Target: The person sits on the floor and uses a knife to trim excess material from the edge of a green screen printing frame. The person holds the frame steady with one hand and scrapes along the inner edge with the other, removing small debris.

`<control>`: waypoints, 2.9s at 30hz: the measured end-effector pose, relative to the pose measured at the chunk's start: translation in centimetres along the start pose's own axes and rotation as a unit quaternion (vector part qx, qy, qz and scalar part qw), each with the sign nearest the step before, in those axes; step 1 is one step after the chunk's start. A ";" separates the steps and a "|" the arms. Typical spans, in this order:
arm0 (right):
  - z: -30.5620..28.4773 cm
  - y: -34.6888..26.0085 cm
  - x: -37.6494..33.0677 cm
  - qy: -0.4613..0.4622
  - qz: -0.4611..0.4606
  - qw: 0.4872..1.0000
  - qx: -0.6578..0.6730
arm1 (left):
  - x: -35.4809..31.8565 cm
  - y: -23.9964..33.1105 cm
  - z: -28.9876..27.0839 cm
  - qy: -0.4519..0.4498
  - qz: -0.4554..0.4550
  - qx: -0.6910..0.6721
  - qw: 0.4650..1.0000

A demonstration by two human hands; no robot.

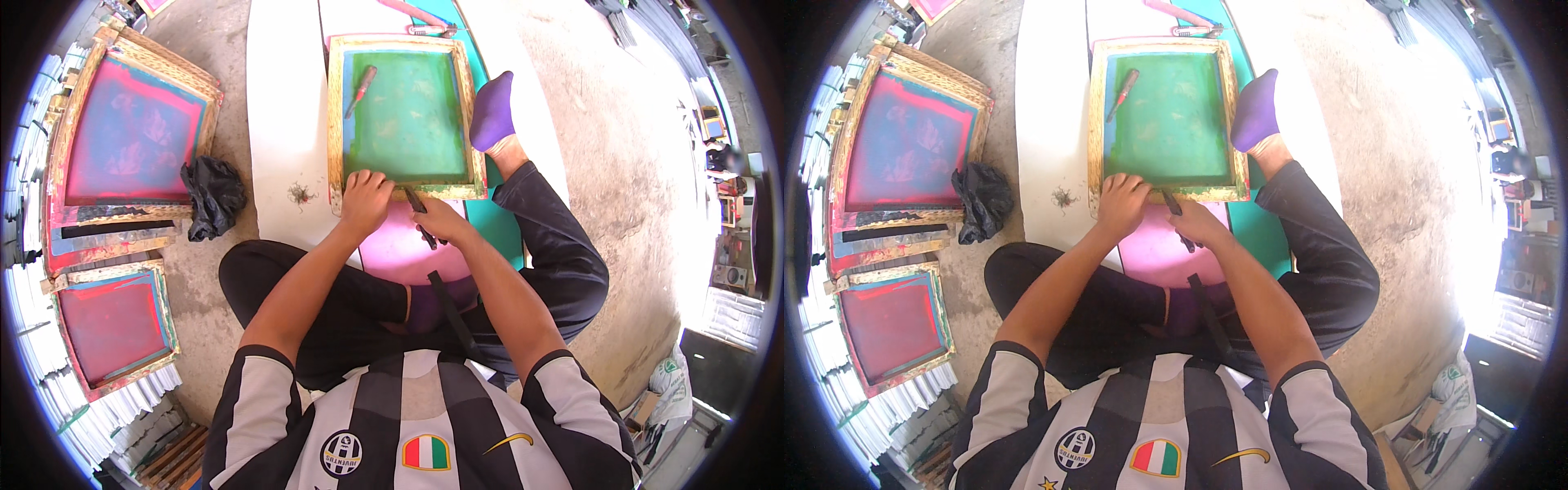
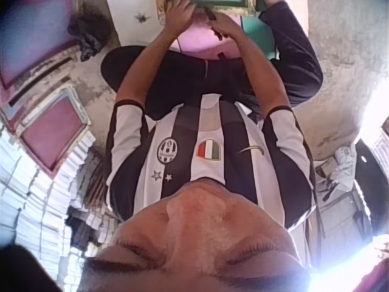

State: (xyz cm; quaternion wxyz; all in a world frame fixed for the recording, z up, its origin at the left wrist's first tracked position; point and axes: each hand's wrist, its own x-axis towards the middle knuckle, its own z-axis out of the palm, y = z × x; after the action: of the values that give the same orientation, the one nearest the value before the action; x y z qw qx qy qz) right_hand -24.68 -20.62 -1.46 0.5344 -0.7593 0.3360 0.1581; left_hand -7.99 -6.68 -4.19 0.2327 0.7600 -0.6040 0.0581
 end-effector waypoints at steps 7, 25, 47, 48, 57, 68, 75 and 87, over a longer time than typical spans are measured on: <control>-0.3 0.4 -0.3 -0.018 0.041 0.999 0.017 | 1.7 -0.4 1.4 -0.017 0.014 -0.008 1.000; 0.1 -0.5 0.8 -0.015 -0.010 0.996 -0.083 | 1.2 -1.4 0.4 -0.032 -0.007 -0.119 0.992; 0.5 -3.2 0.7 0.009 0.026 0.991 -0.129 | 1.2 -2.0 0.3 -0.085 -0.099 -0.176 0.976; 0.7 -3.6 0.4 0.009 0.053 0.992 -0.115 | 1.2 -2.0 0.1 -0.088 -0.101 -0.172 0.976; 4.4 -4.2 -0.6 0.125 0.080 0.985 -0.087 | 0.8 -2.8 0.0 -0.024 -0.185 -0.171 0.967; 7.5 -3.2 0.4 0.182 0.108 0.977 -0.018 | 0.6 -3.6 -1.2 0.001 -0.219 -0.159 0.963; 7.2 -1.1 0.4 0.134 0.111 0.984 0.035 | 1.0 -3.3 -1.6 0.002 -0.197 -0.161 0.967; 2.7 -1.0 0.6 0.040 0.041 0.998 -0.035 | 1.1 -2.8 -2.1 0.006 -0.199 -0.161 0.967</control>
State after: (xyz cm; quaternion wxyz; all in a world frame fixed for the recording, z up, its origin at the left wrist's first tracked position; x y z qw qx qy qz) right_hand -23.22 -18.18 -2.13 0.4867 -0.7686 0.3826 0.1610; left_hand -4.64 -6.37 -2.71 0.3622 0.8171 -0.4408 -0.0825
